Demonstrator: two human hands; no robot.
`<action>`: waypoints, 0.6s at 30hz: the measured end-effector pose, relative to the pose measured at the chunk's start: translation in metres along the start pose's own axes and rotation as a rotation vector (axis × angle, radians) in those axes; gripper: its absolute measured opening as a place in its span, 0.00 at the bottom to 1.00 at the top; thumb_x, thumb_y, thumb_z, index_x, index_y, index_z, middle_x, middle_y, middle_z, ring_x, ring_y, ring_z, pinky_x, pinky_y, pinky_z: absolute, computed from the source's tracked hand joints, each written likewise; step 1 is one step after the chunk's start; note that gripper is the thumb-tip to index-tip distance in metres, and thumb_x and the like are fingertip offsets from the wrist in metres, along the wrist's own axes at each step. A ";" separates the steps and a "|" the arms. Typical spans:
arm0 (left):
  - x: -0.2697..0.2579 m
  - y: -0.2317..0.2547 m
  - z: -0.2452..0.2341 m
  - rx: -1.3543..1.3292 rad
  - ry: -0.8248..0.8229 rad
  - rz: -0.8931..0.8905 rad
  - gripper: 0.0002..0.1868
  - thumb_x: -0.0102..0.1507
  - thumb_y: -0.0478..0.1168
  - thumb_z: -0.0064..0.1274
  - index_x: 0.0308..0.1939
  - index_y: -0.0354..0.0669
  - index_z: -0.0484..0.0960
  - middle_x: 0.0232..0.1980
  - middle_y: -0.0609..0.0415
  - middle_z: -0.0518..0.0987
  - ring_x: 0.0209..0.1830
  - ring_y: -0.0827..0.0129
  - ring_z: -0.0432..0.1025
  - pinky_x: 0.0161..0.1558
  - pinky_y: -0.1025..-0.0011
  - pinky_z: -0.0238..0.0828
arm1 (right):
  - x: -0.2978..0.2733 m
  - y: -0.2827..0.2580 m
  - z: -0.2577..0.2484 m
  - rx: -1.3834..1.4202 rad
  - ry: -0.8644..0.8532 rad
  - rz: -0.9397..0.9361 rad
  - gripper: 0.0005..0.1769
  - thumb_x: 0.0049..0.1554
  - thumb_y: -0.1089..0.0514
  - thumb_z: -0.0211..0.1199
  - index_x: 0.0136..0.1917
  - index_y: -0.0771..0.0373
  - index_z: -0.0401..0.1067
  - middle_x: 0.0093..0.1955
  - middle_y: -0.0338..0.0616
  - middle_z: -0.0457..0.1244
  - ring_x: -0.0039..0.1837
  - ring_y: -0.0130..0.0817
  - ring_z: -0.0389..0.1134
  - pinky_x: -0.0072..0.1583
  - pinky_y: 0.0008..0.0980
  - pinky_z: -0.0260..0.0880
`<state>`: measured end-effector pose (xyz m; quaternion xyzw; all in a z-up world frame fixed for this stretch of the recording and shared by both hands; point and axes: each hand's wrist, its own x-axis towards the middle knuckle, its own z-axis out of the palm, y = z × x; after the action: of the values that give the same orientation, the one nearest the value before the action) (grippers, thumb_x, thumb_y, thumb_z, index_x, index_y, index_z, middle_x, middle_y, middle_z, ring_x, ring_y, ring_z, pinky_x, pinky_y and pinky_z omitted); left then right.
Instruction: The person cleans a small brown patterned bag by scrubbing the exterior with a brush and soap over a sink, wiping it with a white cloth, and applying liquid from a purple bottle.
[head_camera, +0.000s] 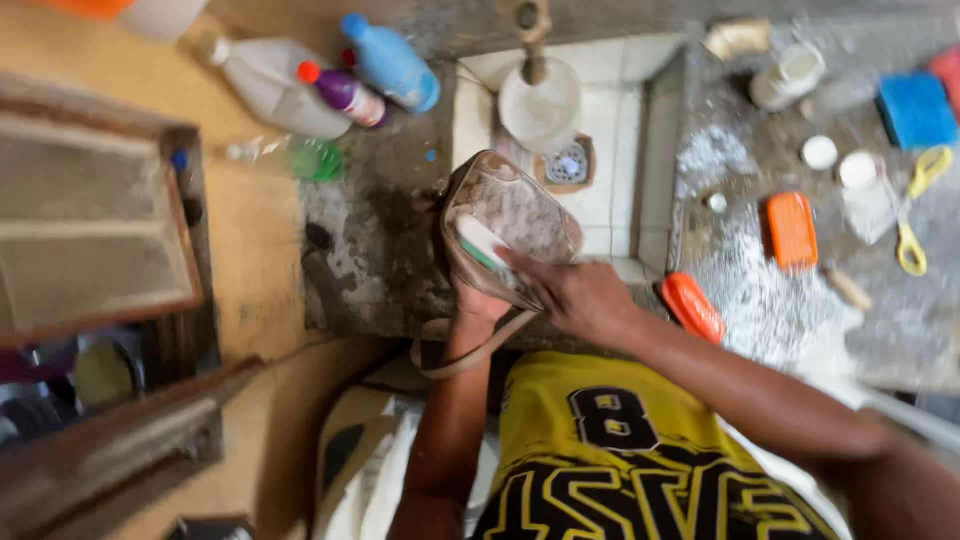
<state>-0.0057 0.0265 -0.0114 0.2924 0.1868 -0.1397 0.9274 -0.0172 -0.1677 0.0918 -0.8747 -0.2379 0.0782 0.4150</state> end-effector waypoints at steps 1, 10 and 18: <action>0.000 -0.010 -0.007 -0.039 0.045 -0.022 0.40 0.70 0.70 0.31 0.80 0.54 0.57 0.70 0.57 0.64 0.68 0.62 0.63 0.66 0.61 0.64 | 0.011 0.004 0.002 0.023 0.099 -0.052 0.36 0.60 0.53 0.56 0.80 0.47 0.56 0.32 0.48 0.68 0.27 0.44 0.66 0.32 0.46 0.67; 0.012 -0.014 -0.039 -0.017 0.076 0.025 0.38 0.72 0.69 0.33 0.76 0.49 0.60 0.68 0.53 0.66 0.64 0.59 0.65 0.61 0.58 0.66 | -0.010 -0.002 -0.003 -0.125 -0.058 0.081 0.39 0.58 0.51 0.59 0.81 0.39 0.53 0.31 0.46 0.68 0.27 0.47 0.66 0.33 0.47 0.68; 0.007 -0.013 -0.015 -0.056 -0.193 0.032 0.38 0.72 0.65 0.33 0.81 0.51 0.56 0.80 0.53 0.61 0.78 0.57 0.58 0.75 0.54 0.57 | 0.036 0.005 -0.037 0.026 0.104 0.219 0.32 0.67 0.52 0.55 0.82 0.36 0.54 0.33 0.51 0.67 0.31 0.47 0.68 0.39 0.46 0.70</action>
<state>-0.0079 0.0246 -0.0324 0.2543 0.0957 -0.1469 0.9511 0.0285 -0.1780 0.1139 -0.8929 -0.1178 0.0806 0.4271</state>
